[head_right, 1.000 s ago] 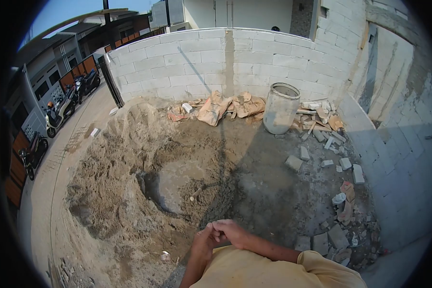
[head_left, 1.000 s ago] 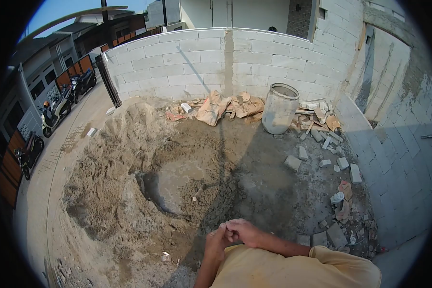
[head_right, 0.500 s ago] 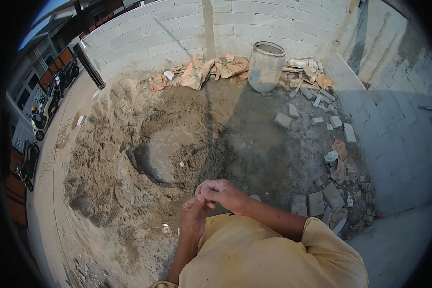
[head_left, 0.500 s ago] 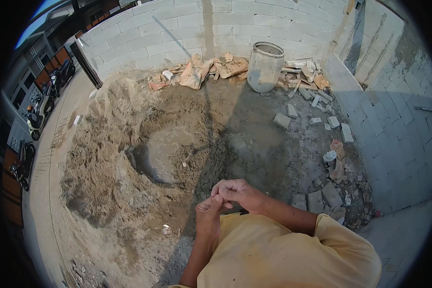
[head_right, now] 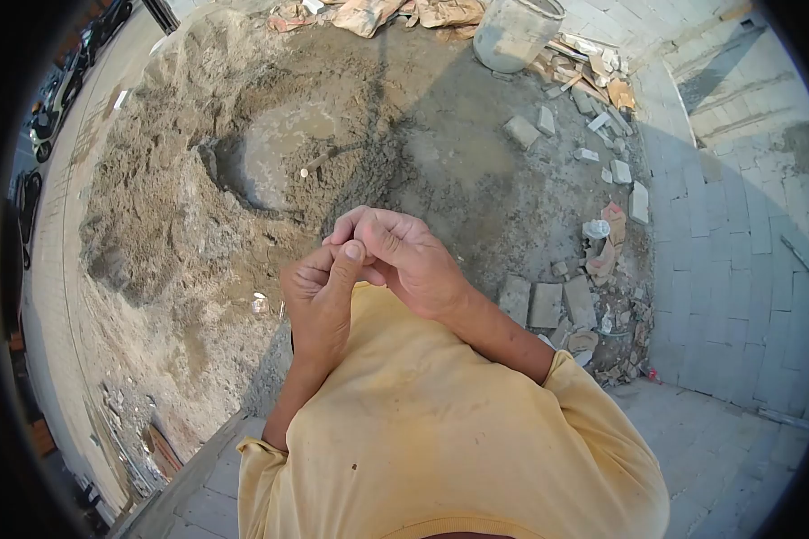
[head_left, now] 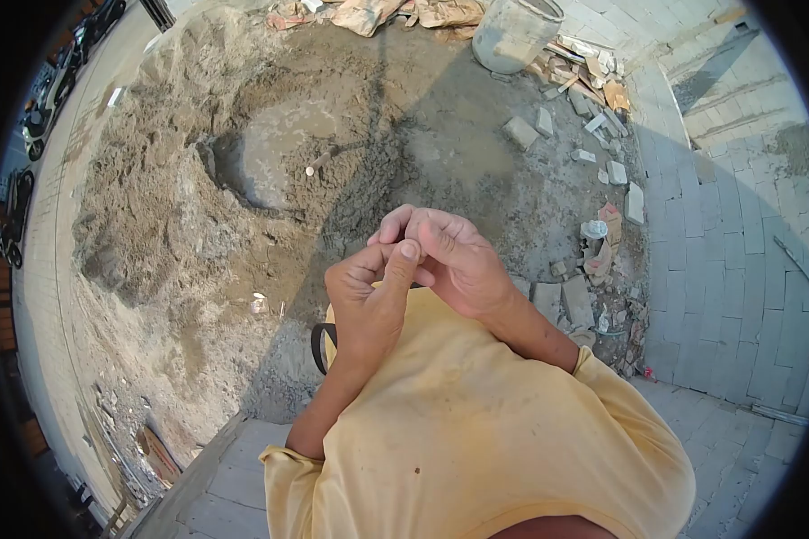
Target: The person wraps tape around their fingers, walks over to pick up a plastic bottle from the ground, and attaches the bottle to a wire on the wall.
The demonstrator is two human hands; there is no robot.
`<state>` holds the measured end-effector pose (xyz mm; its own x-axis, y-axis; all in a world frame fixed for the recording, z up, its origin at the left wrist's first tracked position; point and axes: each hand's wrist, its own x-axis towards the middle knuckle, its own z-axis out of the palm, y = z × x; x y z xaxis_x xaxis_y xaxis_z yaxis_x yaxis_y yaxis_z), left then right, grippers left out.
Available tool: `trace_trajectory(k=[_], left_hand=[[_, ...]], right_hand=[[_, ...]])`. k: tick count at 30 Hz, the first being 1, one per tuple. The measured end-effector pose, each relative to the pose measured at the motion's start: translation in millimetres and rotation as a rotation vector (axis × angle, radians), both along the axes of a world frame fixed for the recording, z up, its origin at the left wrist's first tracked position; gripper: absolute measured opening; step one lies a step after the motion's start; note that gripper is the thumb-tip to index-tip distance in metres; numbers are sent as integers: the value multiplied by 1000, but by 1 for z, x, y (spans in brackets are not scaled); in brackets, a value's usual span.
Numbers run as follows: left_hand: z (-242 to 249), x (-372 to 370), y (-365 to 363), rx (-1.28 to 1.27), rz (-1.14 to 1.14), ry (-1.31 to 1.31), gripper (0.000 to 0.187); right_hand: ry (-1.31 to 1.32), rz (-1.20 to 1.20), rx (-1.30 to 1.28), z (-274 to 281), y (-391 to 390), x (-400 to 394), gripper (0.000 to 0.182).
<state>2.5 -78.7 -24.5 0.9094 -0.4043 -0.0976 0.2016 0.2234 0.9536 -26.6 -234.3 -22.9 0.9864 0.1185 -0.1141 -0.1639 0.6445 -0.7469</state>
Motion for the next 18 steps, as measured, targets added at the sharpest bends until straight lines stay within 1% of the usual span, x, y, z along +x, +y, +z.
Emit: trace_trajectory(k=[3, 5, 9, 11, 12, 18], left_hand=[[1, 1, 2, 51, -10, -35, 31], [-1, 1, 4, 68, -18, -57, 29], [1, 3, 5, 52, 5, -50, 26], [12, 4, 8, 102, 4, -106, 23], [13, 5, 9, 106, 2, -101, 23], [18, 9, 21, 176, 22, -158, 20]], right_hand=[[-10, 22, -60, -2, -3, 1, 44], [-128, -17, -131, -6, -2, 1, 37], [-167, -40, -189, -7, -1, 8, 37], [-271, -75, -323, -14, -2, 10, 40], [-265, -76, -319, -15, -1, 11, 40], [-319, -84, -432, -8, 8, 13, 34]])
